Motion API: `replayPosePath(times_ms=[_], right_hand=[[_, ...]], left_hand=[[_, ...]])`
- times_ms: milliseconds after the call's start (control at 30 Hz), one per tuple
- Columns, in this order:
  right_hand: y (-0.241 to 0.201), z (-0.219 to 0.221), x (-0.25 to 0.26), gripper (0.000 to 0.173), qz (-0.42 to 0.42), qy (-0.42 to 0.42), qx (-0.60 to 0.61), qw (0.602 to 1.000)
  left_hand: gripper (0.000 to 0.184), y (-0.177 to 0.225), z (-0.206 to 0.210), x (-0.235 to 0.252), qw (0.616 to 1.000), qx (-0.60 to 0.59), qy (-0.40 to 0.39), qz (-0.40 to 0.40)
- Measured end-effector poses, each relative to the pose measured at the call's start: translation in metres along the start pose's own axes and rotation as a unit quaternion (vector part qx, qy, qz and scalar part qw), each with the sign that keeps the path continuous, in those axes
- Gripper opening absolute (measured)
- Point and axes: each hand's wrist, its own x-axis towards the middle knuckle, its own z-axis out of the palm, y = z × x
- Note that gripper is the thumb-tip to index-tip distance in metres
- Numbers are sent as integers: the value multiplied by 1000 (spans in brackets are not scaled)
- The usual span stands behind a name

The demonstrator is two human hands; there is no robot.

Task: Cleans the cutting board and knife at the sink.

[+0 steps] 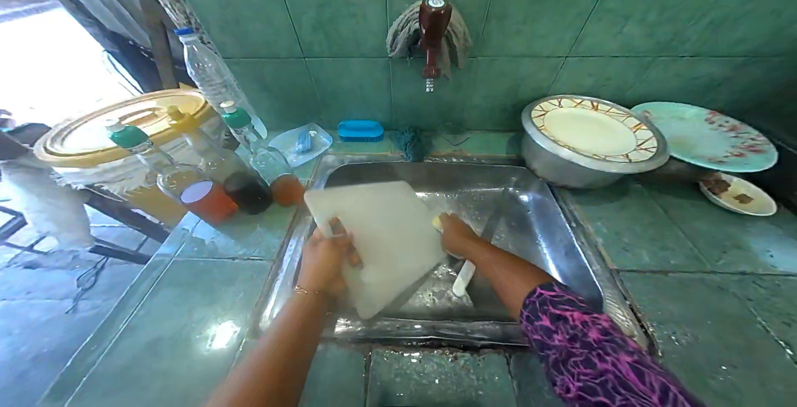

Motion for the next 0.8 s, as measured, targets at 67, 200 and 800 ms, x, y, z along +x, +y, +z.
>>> replayPosePath(times_ms=[67, 200, 800], right_hand=[[2, -24, 2, 49, -8, 39, 41, 998], [23, -95, -19, 44, 56, 202, 199, 957], [-86, 10, -37, 56, -47, -11, 53, 997]], left_hand=[[25, 22, 2, -6, 983, 115, -71, 123], [17, 56, 2, 0, 791, 396, -185, 427], [62, -26, -19, -10, 1000, 16, 18, -18]])
